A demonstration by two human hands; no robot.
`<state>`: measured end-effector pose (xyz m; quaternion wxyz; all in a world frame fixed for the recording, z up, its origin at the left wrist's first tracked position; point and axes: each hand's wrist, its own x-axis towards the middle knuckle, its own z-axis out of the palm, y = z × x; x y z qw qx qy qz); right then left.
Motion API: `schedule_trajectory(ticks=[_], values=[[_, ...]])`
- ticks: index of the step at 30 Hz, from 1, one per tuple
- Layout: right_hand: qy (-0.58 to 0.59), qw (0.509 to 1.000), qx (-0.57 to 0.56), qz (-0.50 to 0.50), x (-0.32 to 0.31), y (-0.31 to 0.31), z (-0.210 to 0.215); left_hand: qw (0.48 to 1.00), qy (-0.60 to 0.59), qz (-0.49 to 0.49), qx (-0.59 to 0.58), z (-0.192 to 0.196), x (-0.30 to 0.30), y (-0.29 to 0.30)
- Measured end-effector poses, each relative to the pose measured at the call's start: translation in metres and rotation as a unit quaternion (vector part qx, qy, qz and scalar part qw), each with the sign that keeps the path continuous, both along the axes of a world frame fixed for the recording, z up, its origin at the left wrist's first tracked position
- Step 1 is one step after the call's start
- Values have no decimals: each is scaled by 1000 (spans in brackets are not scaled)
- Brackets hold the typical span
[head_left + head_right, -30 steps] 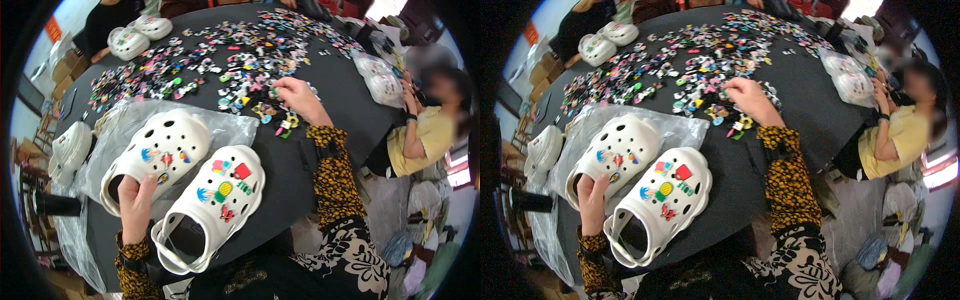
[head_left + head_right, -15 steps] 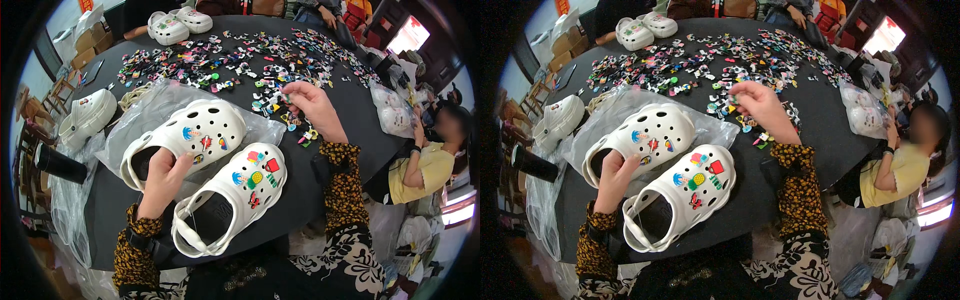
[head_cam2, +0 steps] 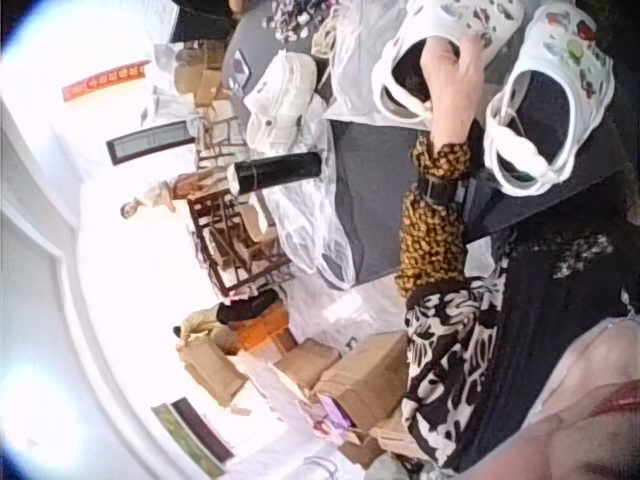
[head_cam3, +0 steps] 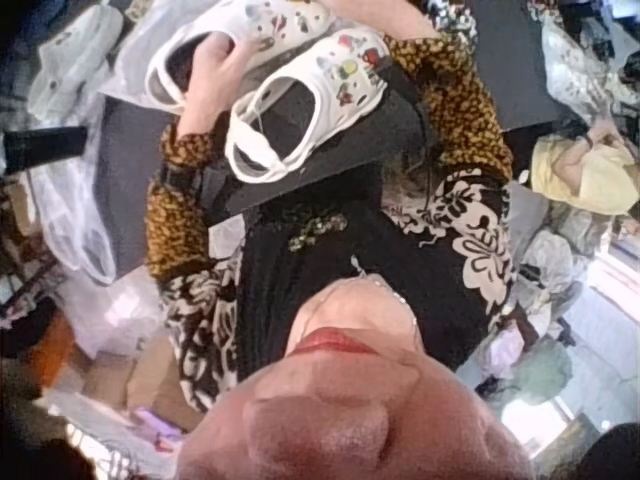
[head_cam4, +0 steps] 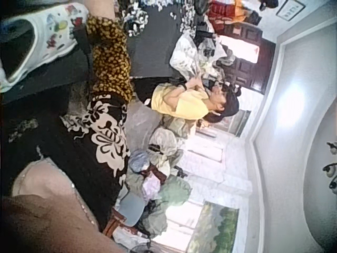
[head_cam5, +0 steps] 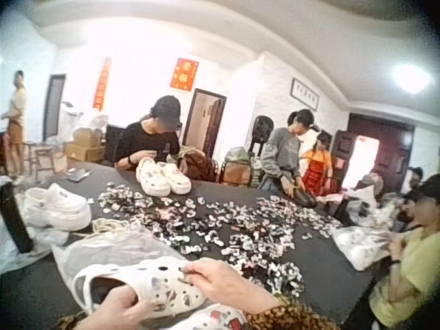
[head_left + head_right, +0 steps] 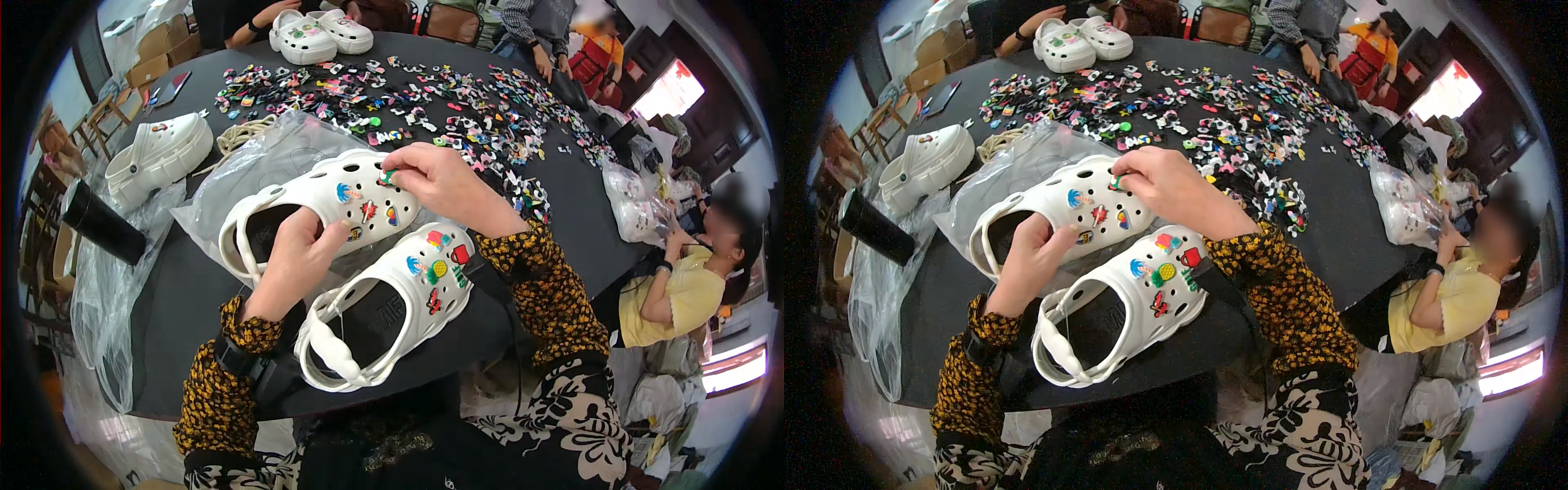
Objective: Decorating white clogs with colorful charms and then placing the finished pair into a plastic bag.
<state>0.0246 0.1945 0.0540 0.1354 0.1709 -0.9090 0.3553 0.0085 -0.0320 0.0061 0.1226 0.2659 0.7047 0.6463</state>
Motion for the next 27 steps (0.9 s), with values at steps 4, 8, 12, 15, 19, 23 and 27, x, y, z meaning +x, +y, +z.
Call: schedule_trajectory(ticks=[4, 8, 12, 15, 19, 23, 27], values=[[20, 999, 37, -31, 3, -7, 0, 1000, 1, -9, 6, -5, -2, -3], [79, 996, 48, -5, 5, -5, -4, 1000, 22, -12, -15, -7, -6, -2], [127, 983, 131, 22, 7, -8, -3, 1000, 29, 3, -3, -12, -6, 0], [148, 974, 166, 35, 6, -8, -3, 999, 42, 22, 7, -12, -6, 0], [93, 988, 122, 12, 1, 0, -5, 999, 46, 23, 15, -16, -8, 3], [37, 997, 59, -28, 3, -5, 0, 999, 39, 30, 16, -16, -7, 4], [62, 995, 64, -36, 5, -8, -2, 999, 43, 31, -11, -16, -9, 2]])
